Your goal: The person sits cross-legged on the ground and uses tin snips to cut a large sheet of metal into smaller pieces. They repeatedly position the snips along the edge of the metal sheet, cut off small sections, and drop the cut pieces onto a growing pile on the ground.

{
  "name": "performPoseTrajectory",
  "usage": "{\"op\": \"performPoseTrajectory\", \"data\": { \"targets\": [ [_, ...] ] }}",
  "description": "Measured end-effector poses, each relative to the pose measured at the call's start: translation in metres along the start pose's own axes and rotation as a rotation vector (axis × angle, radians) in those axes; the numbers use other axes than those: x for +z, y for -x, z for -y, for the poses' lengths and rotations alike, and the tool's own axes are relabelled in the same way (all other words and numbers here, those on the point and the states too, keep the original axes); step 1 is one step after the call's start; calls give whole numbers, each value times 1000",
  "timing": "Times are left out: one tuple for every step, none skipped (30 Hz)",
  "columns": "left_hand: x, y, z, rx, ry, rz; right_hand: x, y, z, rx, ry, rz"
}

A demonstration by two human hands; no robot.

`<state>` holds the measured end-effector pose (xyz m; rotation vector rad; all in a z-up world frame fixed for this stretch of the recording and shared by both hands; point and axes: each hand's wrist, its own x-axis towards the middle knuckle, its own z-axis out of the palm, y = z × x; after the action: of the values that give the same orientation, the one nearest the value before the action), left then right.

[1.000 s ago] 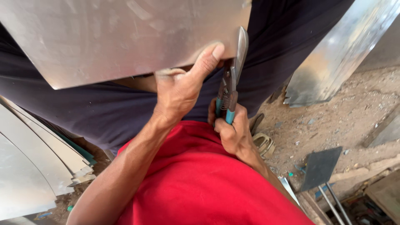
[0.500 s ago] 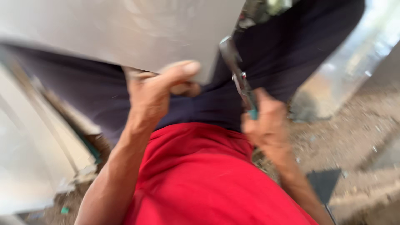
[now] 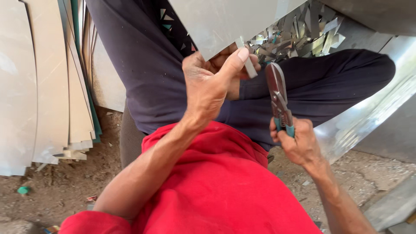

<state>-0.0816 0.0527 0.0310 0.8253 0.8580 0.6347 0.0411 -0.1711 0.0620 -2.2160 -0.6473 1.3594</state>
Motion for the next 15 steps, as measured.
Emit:
{"op": "performPoseTrajectory", "data": {
  "targets": [
    [-6,-1,0,146,-205,10,-5,0,6,-8,51,34],
    [-13,-4,-2,297,-416,12,-9,-2,14,-25,100,72],
    [-22,-5,-6,319,-393,61,-13,-6,23,-42,150,110],
    [-34,-3,-11,330,-369,111,-15,-10,30,-5,110,176],
    [-43,-2,-15,341,-345,162,-17,-16,37,33,69,243],
    [-49,0,-17,283,-228,147,-17,-22,43,75,26,308],
    [-53,3,-17,225,-110,132,-16,-28,48,86,2,348],
    [-54,2,-15,192,-34,117,-14,-35,54,92,-22,388],
    [-55,2,-13,160,43,101,-12,-42,60,99,-46,428],
    [-55,1,-10,147,79,87,-11,-49,67,84,-28,446],
    [-56,-1,-8,135,116,74,-9,-56,73,69,-10,464],
    [-57,-2,-6,137,102,63,-8,-62,80,57,6,482],
    [-58,-3,-4,139,87,53,-9,-66,86,92,34,482],
    [-59,-3,-3,136,74,44,-11,-68,92,133,60,482],
    [-59,-2,-2,132,61,46,-14,-69,97,173,87,482]
  ]
}}
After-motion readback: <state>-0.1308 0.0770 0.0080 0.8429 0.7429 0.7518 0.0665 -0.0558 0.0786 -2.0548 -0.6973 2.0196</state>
